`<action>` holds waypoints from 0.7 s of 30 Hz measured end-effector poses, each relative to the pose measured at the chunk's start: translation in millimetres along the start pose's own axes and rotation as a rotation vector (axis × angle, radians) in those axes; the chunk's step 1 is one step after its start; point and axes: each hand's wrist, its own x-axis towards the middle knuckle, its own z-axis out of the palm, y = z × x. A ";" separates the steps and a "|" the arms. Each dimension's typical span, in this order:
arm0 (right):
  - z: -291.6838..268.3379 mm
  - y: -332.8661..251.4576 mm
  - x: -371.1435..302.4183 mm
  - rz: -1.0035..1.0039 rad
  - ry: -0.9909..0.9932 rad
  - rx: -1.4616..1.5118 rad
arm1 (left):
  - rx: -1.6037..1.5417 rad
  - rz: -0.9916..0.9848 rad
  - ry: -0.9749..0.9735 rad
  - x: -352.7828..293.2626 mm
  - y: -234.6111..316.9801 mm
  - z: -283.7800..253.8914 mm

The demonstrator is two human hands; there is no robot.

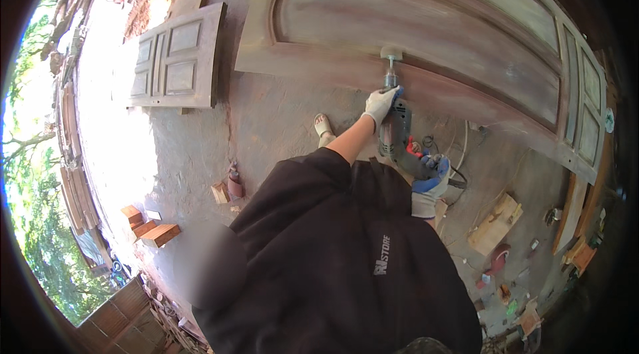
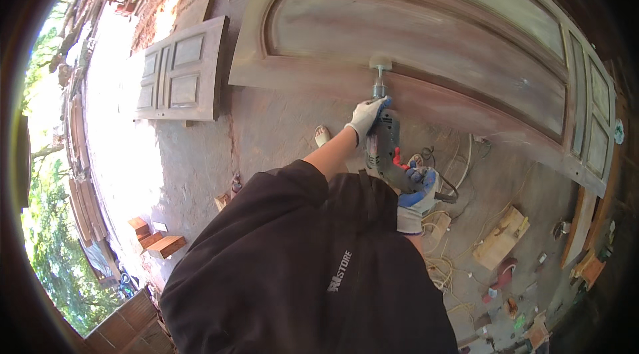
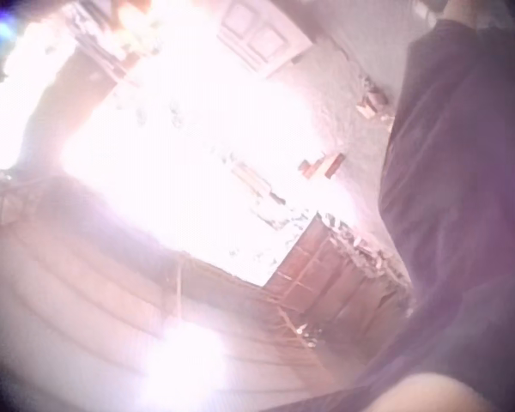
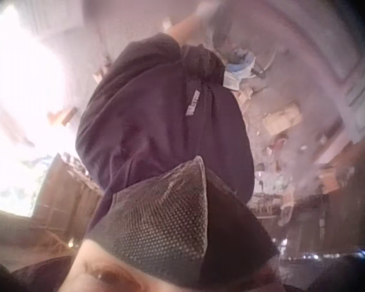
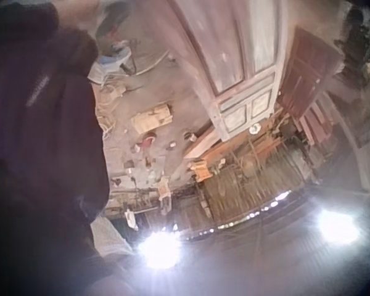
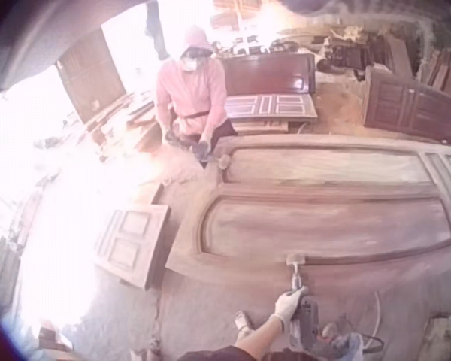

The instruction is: The person uses an electric sander to smooth the surface of a large wooden door. The sander is moved systematically across the panels and frames of the door to remove old finish and prepare the surface.

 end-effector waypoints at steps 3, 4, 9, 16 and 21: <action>69.7 32.6 -35.8 0.033 0.093 -0.068 | -0.138 0.011 -0.031 19.1 -16.3 -64.4; 87.5 51.1 -43.0 0.016 0.115 -0.089 | -0.184 0.011 0.012 32.9 -26.3 -88.3; 163.4 139.0 -60.3 0.161 0.014 0.042 | -0.166 0.035 0.166 81.3 -51.7 -232.2; 214.8 194.9 -75.9 0.122 -0.030 0.124 | -0.260 -0.063 0.105 75.8 -17.5 -309.6; 182.9 151.3 -89.0 0.127 0.056 -0.037 | -0.238 0.031 0.001 79.8 -53.8 -252.1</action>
